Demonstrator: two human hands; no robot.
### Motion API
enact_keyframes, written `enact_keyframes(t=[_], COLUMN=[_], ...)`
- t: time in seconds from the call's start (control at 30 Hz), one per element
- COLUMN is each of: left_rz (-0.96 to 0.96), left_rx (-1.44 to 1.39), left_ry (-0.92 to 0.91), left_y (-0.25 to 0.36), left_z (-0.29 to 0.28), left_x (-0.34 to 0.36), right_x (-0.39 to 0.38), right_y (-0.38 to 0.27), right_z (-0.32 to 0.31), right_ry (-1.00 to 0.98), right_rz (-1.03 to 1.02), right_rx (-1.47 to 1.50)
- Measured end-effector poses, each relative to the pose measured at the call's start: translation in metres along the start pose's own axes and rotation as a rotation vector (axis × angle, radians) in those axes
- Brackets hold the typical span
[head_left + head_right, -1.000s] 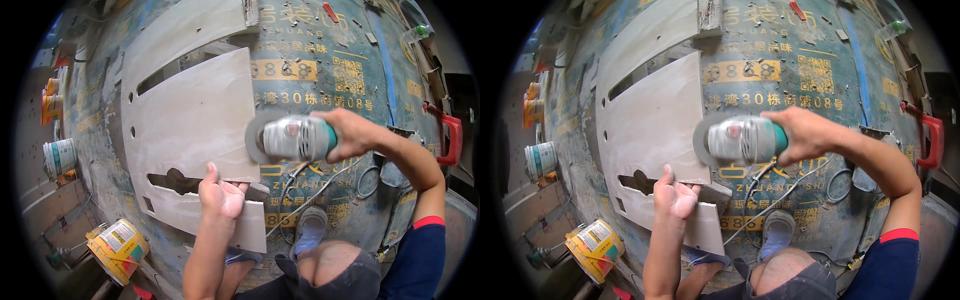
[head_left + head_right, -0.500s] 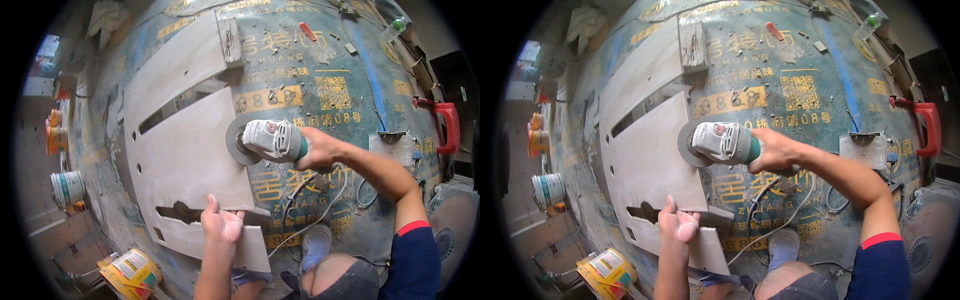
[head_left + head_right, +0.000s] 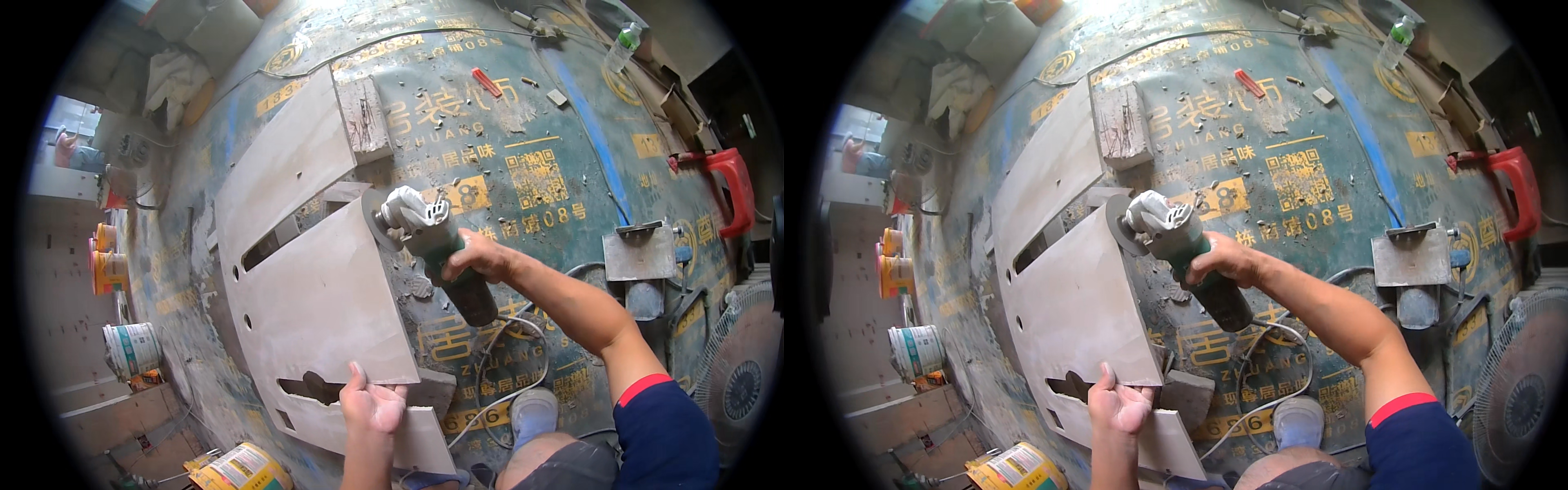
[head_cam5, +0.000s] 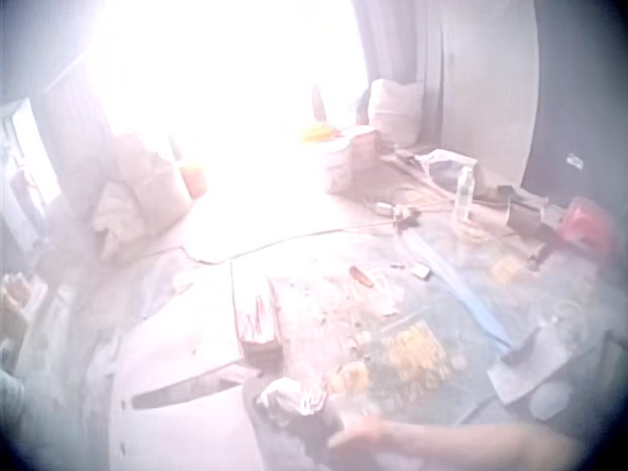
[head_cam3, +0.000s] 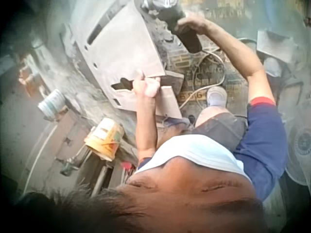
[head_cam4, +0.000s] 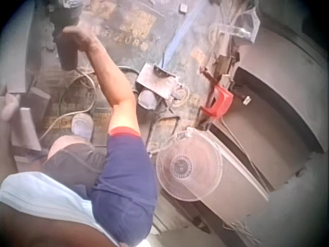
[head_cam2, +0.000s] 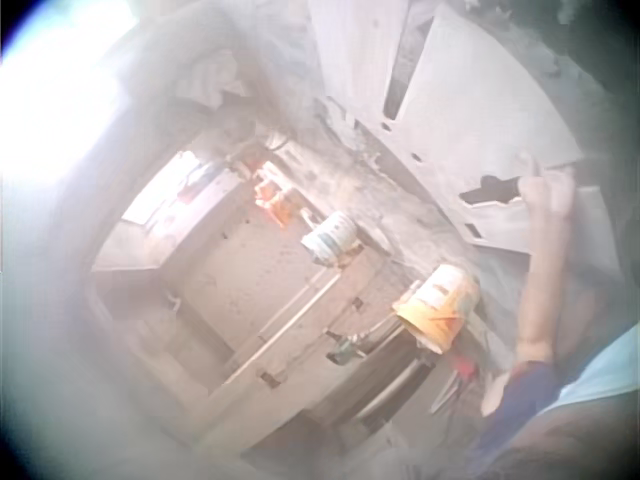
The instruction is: The person cuts a large tile using a power saw and then refines the cut-outs using an angle grinder.
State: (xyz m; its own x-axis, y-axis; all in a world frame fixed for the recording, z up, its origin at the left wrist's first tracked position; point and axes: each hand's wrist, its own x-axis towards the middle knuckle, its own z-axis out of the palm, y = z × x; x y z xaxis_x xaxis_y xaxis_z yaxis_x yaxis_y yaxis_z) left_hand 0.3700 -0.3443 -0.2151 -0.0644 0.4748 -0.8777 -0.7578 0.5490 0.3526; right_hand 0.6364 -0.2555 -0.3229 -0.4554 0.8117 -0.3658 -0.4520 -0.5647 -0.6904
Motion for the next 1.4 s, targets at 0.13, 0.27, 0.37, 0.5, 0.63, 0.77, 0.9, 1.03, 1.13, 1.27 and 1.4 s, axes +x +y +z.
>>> enact_keyframes(t=[0.13, 0.27, 0.37, 0.5, 0.63, 0.77, 0.9, 1.03, 1.13, 1.27, 1.4], left_rz=[-0.005, -0.007, -0.023, -0.037, -0.096, -0.170, -0.235, -0.271, -0.329, -0.277, -0.291], left_rx=[0.008, 0.000, 0.009, 0.027, -0.009, -0.051, -0.090, -0.009, -0.130, -0.169, -0.054], left_ry=[0.027, 0.020, 0.020, -0.014, -0.061, -0.099, -0.123, -0.065, -0.189, -0.127, 0.052], left_y=[-0.003, 0.001, -0.001, 0.005, 0.015, 0.019, -0.002, -0.013, -0.001, 0.002, 0.006], left_z=[0.008, 0.005, 0.002, 0.005, -0.005, -0.019, -0.014, 0.006, -0.024, -0.031, -0.055], left_x=[-0.002, -0.005, -0.001, -0.011, -0.008, 0.002, 0.025, 0.016, 0.044, 0.040, 0.032], right_x=[0.004, -0.015, -0.022, -0.026, -0.038, -0.056, -0.082, -0.120, -0.105, -0.083, -0.075], right_y=[0.008, -0.010, -0.039, -0.083, -0.102, -0.125, -0.151, -0.169, -0.169, -0.163, -0.169], right_z=[-0.005, -0.014, -0.024, -0.024, -0.010, 0.029, 0.060, 0.060, 0.105, 0.048, 0.030], right_ry=[-0.028, -0.055, 0.074, 0.187, 0.306, 0.394, 0.535, 0.755, 0.798, 0.641, 0.559], right_rz=[-0.001, -0.001, -0.008, -0.035, -0.023, -0.030, -0.028, 0.002, 0.007, -0.099, -0.068], right_rx=[0.002, -0.058, -0.176, -0.283, -0.345, -0.370, -0.405, -0.561, -0.704, -0.780, -0.789])
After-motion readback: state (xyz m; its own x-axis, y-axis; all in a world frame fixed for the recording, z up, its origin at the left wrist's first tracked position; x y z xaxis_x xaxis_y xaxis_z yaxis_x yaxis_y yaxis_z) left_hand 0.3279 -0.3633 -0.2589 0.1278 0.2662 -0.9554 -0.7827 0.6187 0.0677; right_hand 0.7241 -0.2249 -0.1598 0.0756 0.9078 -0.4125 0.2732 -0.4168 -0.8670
